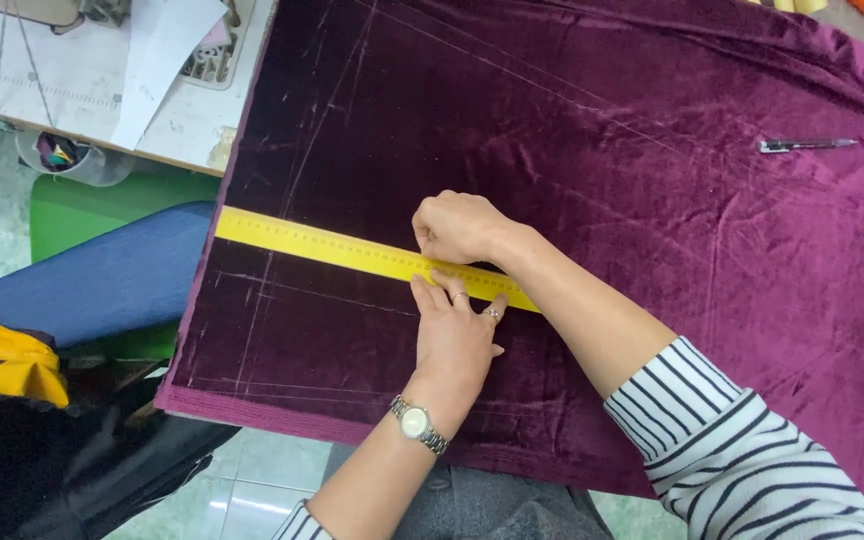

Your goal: Measuring, marking with chalk, and cutting purple velvet fabric on a professional cutting table.

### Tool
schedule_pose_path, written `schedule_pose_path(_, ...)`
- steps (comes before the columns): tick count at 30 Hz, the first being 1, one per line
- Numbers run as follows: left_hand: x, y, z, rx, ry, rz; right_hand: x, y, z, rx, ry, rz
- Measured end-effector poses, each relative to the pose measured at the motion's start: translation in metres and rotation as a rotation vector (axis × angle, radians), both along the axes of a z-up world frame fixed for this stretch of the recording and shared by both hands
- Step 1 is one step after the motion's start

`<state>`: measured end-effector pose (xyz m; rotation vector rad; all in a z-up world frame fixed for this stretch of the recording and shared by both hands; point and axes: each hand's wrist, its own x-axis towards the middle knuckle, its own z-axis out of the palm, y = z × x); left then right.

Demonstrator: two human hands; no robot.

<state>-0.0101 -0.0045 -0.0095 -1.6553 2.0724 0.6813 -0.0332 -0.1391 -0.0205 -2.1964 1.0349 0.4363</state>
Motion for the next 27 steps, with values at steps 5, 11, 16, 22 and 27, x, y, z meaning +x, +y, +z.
schedule_pose_path(5,-0.002,-0.005,0.002,0.023,-0.018,-0.007,-0.013,-0.002,0.002,0.027,0.028,0.016)
schedule_pose_path(11,-0.006,-0.008,-0.002,0.035,-0.046,-0.008,-0.049,-0.001,0.019,0.044,0.150,0.039)
schedule_pose_path(16,-0.006,-0.010,0.002,0.059,-0.054,-0.008,-0.099,0.005,0.024,0.048,0.289,0.044)
schedule_pose_path(22,-0.006,-0.008,-0.004,-0.003,-0.042,-0.008,-0.178,0.013,0.025,-0.003,0.496,-0.009)
schedule_pose_path(27,0.024,-0.013,-0.040,-0.470,0.059,-0.011,-0.204,0.044,0.047,0.087,0.157,-0.368)
